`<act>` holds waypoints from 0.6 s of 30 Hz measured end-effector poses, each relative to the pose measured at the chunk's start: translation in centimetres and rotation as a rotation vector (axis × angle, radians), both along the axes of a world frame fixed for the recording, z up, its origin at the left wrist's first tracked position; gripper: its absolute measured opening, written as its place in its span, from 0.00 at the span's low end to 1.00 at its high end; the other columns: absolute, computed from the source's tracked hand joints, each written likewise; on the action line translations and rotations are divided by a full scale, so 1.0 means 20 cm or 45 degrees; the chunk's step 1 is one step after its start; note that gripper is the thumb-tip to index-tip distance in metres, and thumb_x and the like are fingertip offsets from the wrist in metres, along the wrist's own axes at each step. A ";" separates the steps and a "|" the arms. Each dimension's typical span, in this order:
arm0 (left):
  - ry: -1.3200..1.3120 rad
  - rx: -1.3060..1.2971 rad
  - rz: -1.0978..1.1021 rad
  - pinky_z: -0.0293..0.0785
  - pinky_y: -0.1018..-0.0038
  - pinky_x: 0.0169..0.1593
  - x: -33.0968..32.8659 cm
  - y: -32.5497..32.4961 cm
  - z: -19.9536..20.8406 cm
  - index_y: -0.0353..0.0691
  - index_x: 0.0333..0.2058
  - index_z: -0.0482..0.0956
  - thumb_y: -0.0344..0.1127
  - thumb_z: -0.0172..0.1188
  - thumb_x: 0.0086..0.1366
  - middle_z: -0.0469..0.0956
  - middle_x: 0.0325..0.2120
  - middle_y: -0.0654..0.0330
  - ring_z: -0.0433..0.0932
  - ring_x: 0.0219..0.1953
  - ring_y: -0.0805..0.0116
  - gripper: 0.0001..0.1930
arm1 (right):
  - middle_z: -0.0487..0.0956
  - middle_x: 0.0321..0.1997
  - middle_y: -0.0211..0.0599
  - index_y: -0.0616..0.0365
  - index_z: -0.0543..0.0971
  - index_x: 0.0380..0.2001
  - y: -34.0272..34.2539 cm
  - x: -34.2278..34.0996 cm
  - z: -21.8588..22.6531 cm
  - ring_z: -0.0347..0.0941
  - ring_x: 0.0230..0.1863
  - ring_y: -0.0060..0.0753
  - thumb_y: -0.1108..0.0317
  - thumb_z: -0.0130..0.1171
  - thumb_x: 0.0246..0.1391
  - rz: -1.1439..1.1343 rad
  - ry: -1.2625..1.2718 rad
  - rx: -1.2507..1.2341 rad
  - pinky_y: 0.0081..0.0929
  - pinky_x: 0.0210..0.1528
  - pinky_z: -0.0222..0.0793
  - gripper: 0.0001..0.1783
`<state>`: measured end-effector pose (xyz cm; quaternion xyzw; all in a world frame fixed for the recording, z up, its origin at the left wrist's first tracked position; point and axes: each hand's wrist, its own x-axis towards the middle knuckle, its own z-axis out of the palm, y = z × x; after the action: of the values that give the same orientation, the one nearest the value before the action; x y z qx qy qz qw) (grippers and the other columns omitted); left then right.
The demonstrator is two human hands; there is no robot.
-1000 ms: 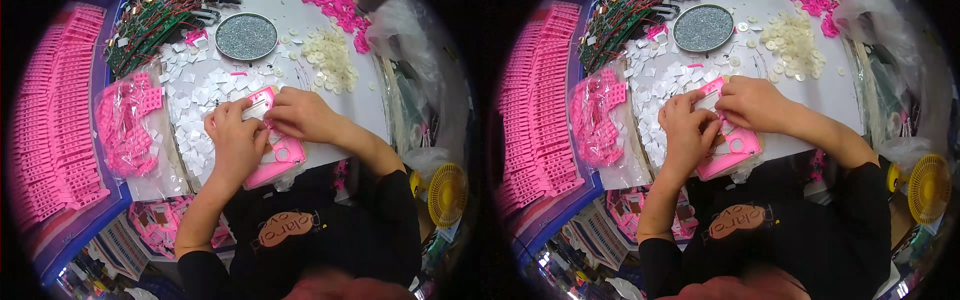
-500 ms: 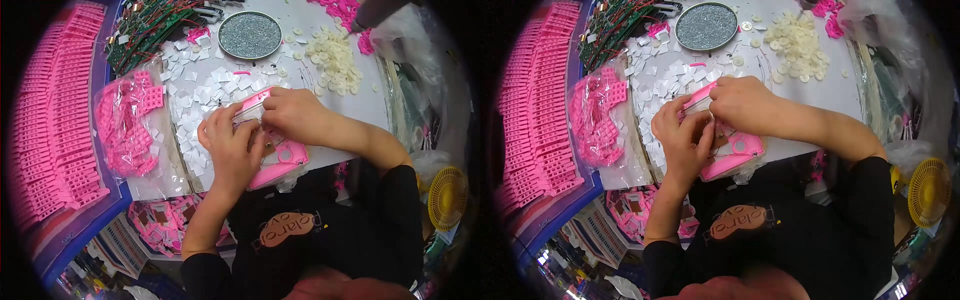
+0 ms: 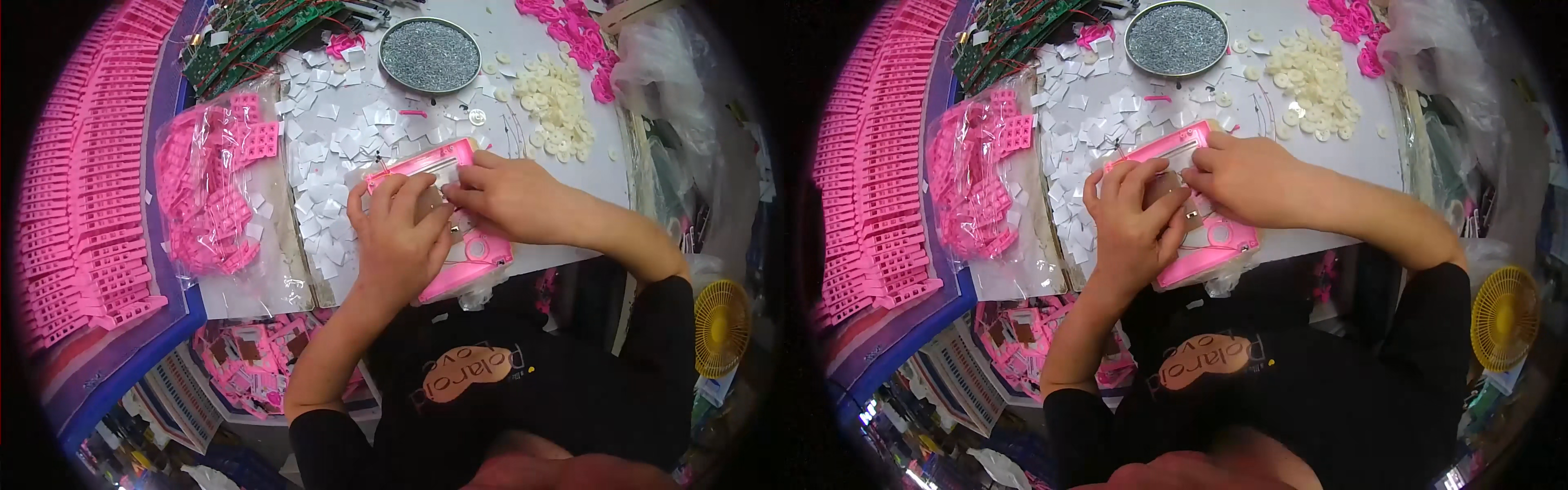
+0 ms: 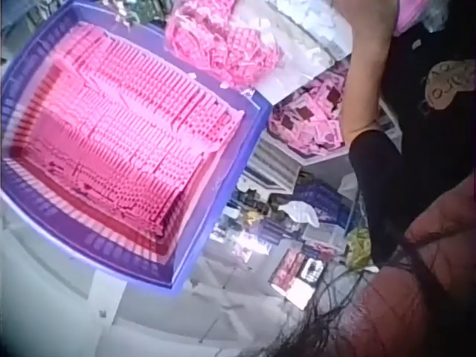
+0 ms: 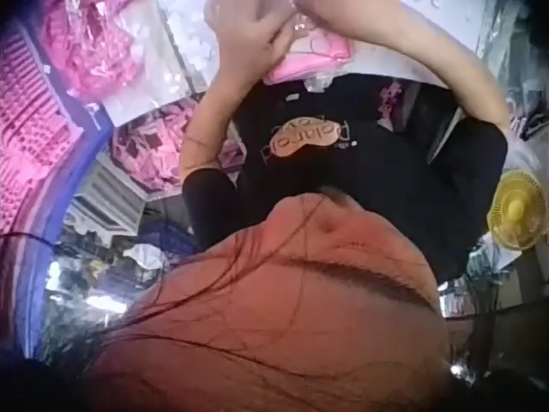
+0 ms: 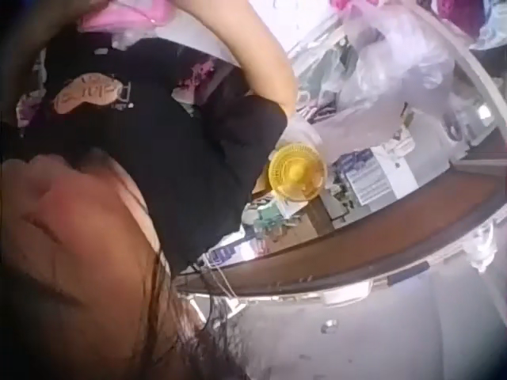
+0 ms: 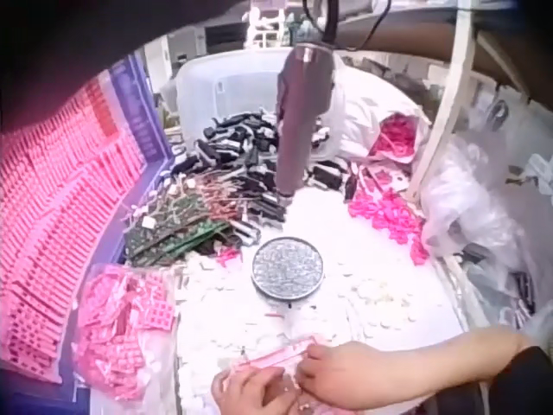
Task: Assembling components of a pink plastic toy, including a circuit board and mechanical parts, using a glue gun.
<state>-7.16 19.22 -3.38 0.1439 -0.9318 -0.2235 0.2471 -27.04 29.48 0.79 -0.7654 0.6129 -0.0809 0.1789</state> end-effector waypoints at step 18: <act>-0.202 -0.146 -0.200 0.50 0.46 0.65 -0.02 -0.06 0.04 0.51 0.42 0.86 0.39 0.67 0.55 0.75 0.51 0.60 0.69 0.56 0.55 0.14 | 0.76 0.37 0.31 0.55 0.82 0.37 0.05 -0.02 -0.05 0.73 0.47 0.37 0.67 0.63 0.48 -0.011 -0.059 -0.177 0.32 0.35 0.79 0.11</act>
<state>-7.51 18.01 -2.56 0.0732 -0.9681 -0.1764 0.1623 -27.38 30.58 -0.17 -0.7712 0.6048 -0.1418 0.1390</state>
